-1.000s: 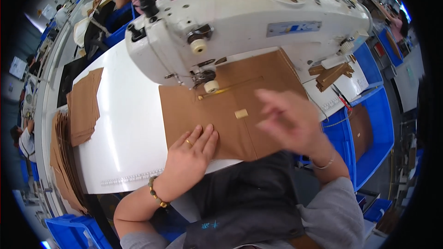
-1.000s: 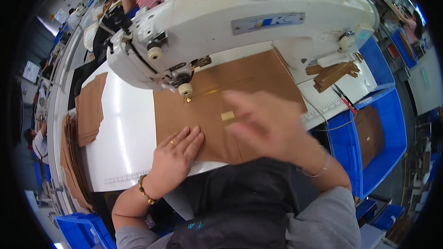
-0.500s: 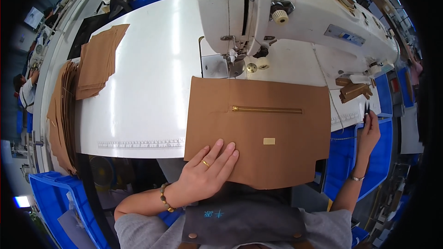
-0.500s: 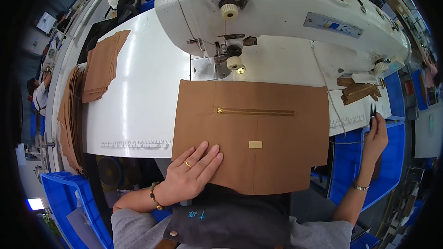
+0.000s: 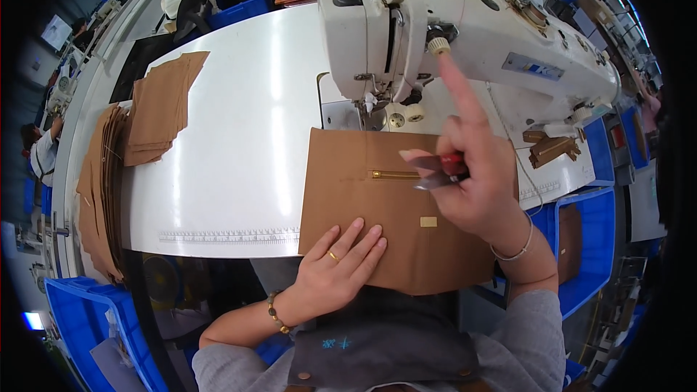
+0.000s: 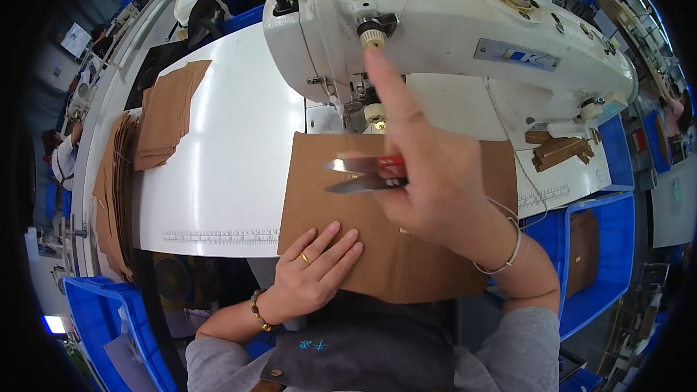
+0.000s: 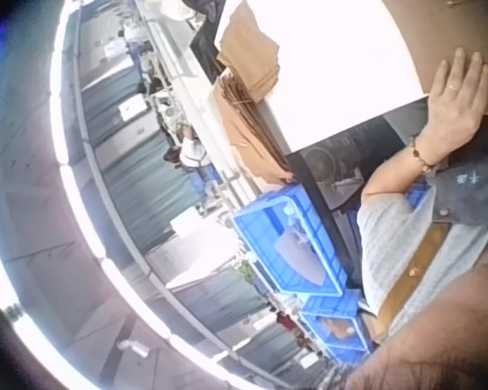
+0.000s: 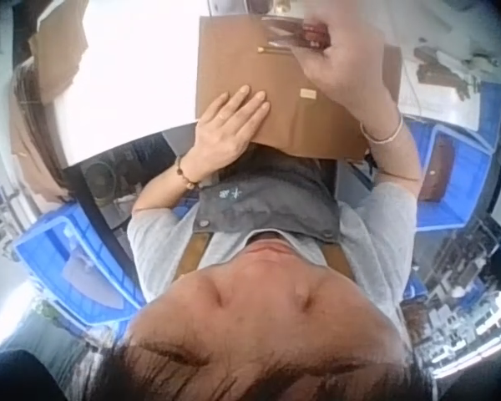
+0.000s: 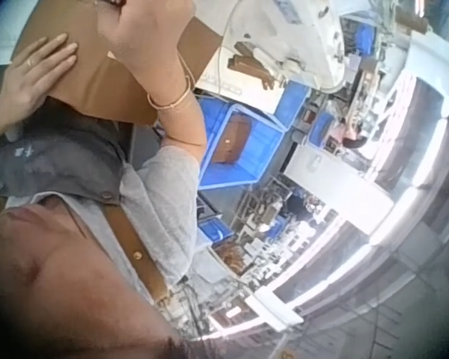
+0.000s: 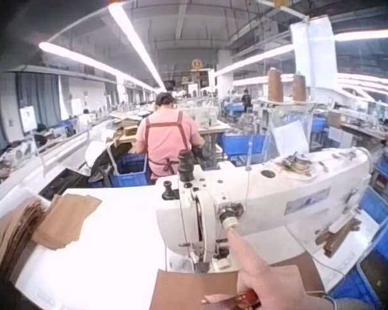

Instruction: Sewing a zipper and aligning fabric panels using an industrial sewing machine.

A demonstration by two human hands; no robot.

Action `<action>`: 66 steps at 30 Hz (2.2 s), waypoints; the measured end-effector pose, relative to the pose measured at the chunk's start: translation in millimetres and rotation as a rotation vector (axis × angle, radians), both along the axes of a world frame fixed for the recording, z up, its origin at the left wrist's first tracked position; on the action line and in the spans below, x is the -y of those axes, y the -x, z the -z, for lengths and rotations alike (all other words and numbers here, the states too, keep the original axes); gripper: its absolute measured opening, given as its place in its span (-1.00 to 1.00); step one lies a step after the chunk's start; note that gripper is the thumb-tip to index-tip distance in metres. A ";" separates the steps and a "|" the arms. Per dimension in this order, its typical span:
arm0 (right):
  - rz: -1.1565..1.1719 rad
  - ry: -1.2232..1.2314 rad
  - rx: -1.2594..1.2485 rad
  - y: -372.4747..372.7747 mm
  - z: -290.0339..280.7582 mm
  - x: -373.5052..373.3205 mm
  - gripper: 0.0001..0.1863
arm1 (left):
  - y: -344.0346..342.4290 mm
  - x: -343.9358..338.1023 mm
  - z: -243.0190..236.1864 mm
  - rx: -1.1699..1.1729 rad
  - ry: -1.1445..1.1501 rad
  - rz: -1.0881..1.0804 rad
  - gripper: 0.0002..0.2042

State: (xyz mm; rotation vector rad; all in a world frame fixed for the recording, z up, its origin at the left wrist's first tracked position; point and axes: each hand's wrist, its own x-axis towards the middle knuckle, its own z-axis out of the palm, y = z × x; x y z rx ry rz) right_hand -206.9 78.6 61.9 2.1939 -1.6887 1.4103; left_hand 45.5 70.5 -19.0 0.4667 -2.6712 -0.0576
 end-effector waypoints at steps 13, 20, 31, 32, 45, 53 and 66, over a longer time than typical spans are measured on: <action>-0.019 -0.089 0.198 -16.6 -3.0 -0.4 -0.16 | 12.6 8.7 18.7 -0.091 -0.024 0.050 -0.57; -0.234 -0.334 0.107 -51.9 30.5 2.2 -0.04 | 11.3 8.7 26.9 -0.046 -0.092 0.059 -0.54; -0.136 -0.142 0.250 -37.3 31.5 9.7 -0.34 | 22.1 15.9 25.3 -0.121 -0.090 0.048 -0.45; -0.142 -0.106 0.338 -36.4 35.3 8.9 -0.35 | 21.7 15.6 26.0 -0.113 -0.085 0.043 -0.45; 0.068 -0.462 -0.154 14.5 21.6 5.2 -0.64 | 6.2 -6.5 8.6 -0.047 -0.116 0.046 -0.56; -0.067 -0.324 -0.573 30.5 64.9 19.8 -0.79 | -4.9 -16.6 9.5 -0.058 -0.134 0.025 -0.63; -0.036 -0.345 -0.615 45.1 61.1 51.7 -0.91 | -10.8 -24.3 11.8 -0.064 -0.091 0.017 -0.66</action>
